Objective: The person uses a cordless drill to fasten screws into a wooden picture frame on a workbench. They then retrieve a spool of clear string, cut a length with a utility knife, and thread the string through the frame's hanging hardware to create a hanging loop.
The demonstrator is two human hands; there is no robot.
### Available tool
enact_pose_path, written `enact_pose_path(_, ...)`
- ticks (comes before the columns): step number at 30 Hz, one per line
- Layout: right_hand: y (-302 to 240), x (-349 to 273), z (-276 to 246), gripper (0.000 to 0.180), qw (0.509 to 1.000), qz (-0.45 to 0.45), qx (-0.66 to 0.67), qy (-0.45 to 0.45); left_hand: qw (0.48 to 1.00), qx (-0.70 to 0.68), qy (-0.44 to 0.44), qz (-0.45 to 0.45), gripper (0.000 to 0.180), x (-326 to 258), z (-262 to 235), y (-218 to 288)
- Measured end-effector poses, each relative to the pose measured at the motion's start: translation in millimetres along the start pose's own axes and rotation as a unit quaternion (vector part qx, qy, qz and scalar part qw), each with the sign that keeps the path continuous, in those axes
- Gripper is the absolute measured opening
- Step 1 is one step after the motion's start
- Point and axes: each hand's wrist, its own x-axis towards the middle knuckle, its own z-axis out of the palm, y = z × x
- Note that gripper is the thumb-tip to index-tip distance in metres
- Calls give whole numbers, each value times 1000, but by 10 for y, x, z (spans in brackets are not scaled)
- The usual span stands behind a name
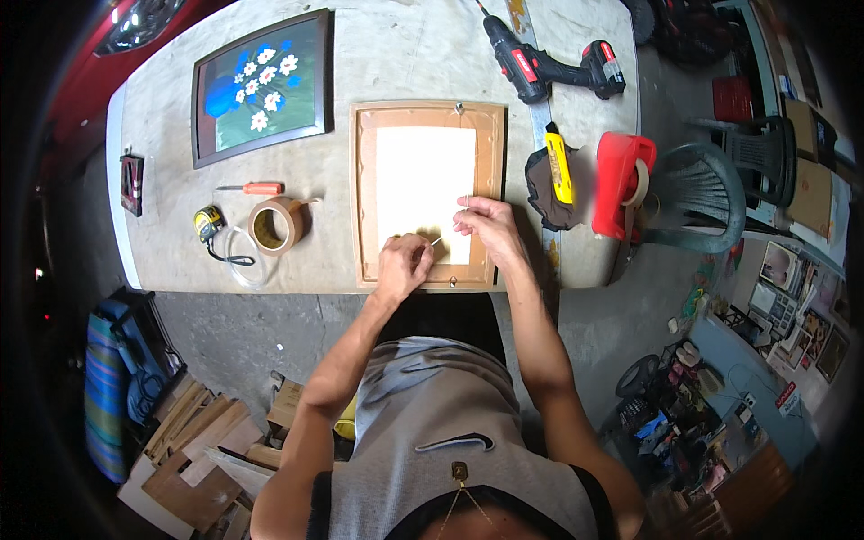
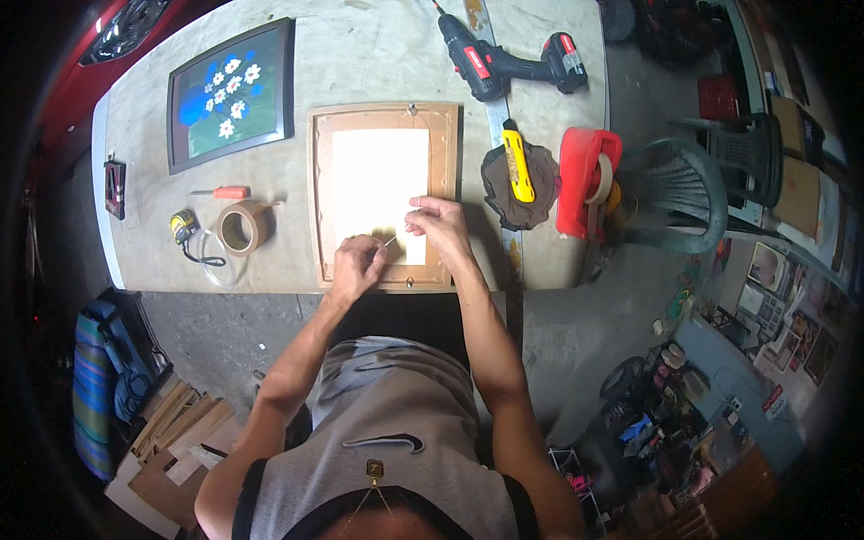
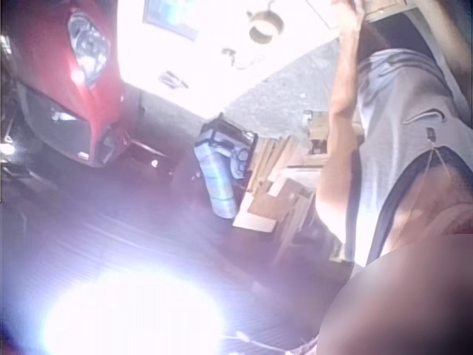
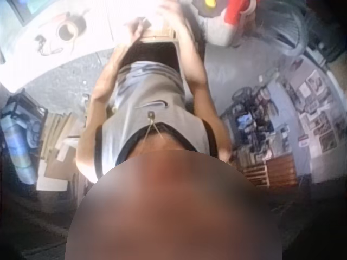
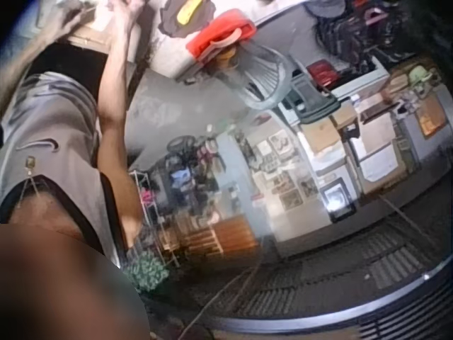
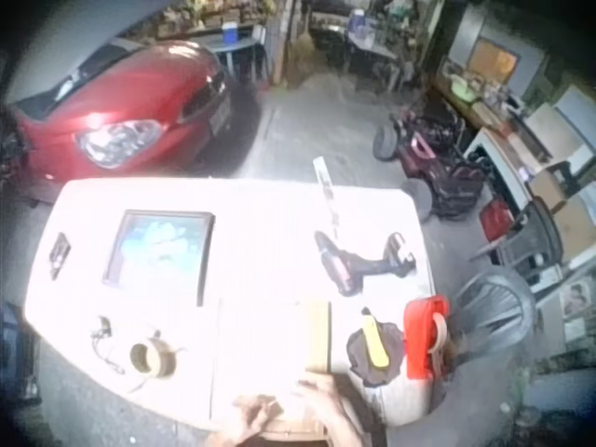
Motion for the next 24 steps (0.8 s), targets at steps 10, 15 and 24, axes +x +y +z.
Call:
enact_pose_path(10,85,-43,144,33,998,15,-33,52,997,25,-23,76,5,62,22,-70)
enact_pose_path(15,102,-221,80,29,991,74,-55,94,998,-33,-50,6,4,59,-64,-105)
enact_pose_path(24,205,-446,-239,17,770,-186,610,-10,972,-129,-106,-165,3,56,-163,-174)
